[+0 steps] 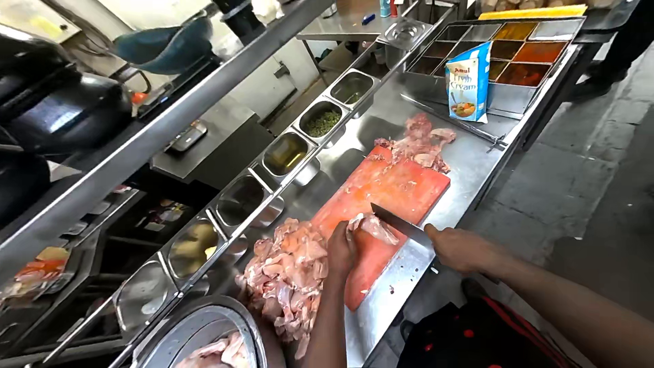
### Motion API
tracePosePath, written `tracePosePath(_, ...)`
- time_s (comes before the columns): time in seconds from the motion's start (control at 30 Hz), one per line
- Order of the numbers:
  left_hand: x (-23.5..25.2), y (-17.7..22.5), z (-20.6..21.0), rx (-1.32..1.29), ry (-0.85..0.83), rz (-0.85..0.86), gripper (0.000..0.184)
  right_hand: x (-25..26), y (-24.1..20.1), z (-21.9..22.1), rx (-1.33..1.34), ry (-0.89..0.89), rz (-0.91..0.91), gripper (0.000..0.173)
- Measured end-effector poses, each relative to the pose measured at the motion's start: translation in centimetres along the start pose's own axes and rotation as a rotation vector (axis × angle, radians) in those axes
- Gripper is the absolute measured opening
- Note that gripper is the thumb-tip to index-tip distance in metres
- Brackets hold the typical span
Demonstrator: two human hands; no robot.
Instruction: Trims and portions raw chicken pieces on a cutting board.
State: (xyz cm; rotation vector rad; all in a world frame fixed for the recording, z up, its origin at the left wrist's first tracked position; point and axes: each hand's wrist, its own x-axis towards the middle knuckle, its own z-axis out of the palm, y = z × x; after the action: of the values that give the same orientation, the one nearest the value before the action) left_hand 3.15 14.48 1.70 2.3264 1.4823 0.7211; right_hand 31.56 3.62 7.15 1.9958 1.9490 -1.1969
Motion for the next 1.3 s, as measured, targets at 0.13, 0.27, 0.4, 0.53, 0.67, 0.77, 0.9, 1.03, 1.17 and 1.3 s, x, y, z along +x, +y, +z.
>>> tracePosePath(0.13,0.7,1.0,3.0,-0.136,0.054,-0.094,0.032,0.2,-0.1,-1.4,-0.096,0.095,0.069,0.037)
tracePosePath(0.27,1.5,1.3,3.4,-0.128,0.017,-0.126,0.033,1.0,-0.1,-2.2,-0.165,0.195,0.117,0.032)
tracePosePath(0.4,2.4,2.5,2.7,0.044,-0.223,-0.162,0.037,1.6,-0.9,-2.8,-0.205,0.292,0.121,0.027)
tracePosePath(0.53,3.0,4.3,2.6,0.197,-0.318,-0.23,0.039,1.0,-2.0,-2.3,-0.116,0.458,0.015,0.024)
tracePosePath(0.67,2.6,4.4,3.1,0.26,-0.31,-0.221,0.034,3.1,-2.3,-1.9,-0.059,0.145,-0.002,0.033)
tracePosePath(0.77,2.7,4.0,2.7,0.312,-0.278,-0.203,0.033,3.7,-2.1,-2.7,-0.121,0.081,0.003,0.037)
tracePosePath(0.9,2.4,2.2,0.5,0.333,-0.198,-0.251,0.03,2.1,-1.0,-3.3,-0.16,0.039,0.024,0.046)
tracePosePath(1.03,1.5,2.1,-3.6,0.335,-0.176,-0.287,0.039,3.9,2.4,-5.2,-0.175,0.069,0.01,0.035)
tracePosePath(1.17,0.9,4.9,-7.7,0.261,-0.342,-0.583,0.049,5.8,2.9,-6.9,-0.136,0.236,0.115,0.038)
tracePosePath(1.3,-0.2,4.2,-8.4,0.139,-0.435,-0.679,0.054,5.2,2.7,-6.9,-0.054,0.346,0.118,0.033)
